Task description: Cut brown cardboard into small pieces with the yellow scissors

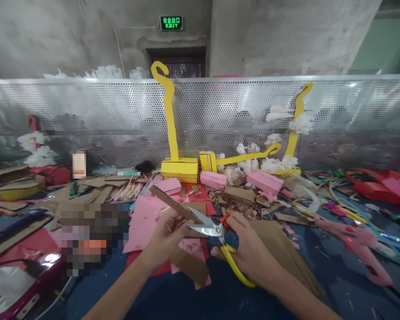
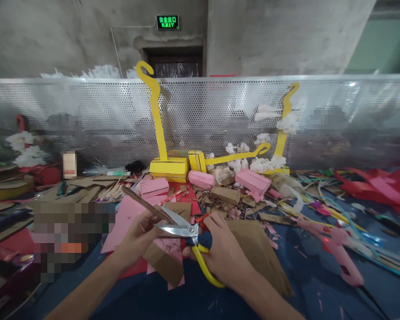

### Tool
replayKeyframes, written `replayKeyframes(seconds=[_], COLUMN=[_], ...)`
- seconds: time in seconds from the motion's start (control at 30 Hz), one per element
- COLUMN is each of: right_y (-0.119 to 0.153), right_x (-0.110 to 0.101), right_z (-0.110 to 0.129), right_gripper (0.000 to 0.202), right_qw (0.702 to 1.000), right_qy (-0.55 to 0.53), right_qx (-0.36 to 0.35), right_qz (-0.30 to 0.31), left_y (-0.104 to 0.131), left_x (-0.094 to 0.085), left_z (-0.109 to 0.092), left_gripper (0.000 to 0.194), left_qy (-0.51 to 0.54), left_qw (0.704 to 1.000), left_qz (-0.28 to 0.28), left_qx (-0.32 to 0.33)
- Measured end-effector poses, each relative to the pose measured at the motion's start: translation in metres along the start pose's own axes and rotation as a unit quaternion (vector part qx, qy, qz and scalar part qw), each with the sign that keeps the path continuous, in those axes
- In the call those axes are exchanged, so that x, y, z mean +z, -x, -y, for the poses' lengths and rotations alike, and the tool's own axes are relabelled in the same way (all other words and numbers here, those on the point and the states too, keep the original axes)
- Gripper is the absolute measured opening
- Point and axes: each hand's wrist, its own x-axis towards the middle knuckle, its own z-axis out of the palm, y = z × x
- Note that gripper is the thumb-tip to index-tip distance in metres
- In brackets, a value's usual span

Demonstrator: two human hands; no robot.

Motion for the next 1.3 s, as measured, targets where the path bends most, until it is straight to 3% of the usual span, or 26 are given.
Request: replayKeyframes(seconds=[0.23,0.4,0.57,0.8,1.03,1.3], right_y=[-0.001,-0.002,-0.004,-0.005,-0.001,-0.002], right_x=[0.005,0.007,0.005,0.003,0.002,0.005], right_z=[-0.005,-0.009,-0.010,-0.015,-0.004,-0.006], right_gripper=[0.038,0.040,0.039,0.035,0.035,0.042], right_qw=[1.000,0.999,0.998,0.998,1.000,0.999], right_qy=[0.016,0.026,0.038,0.043,0.027,0.020], right_qx=[0.007,0.018,0.023,0.027,0.009,0.015], right_qz=[-0.014,-0.034,-0.040,-0.040,-0.014,-0.019], left_y=[0.000,-0.001,-0.001,-0.002,-0.002,-0.001], left_x=[0.001,0.002,-0.001,-0.010,-0.010,-0.006], left_z=[0.004,0.003,0.003,0.001,0.009,0.011], left_gripper=[0.018,0.025,0.018,0.024,0.027,0.023], left_qy=[-0.023,-0.009,-0.035,-0.032,-0.023,0.004], left_qw=[0.999,1.000,0.999,0.996,0.999,1.000], left_qz=[-0.048,-0.015,-0.018,-0.081,-0.033,-0.022], left_qx=[0.008,-0.014,-0.009,-0.009,0.006,0.006])
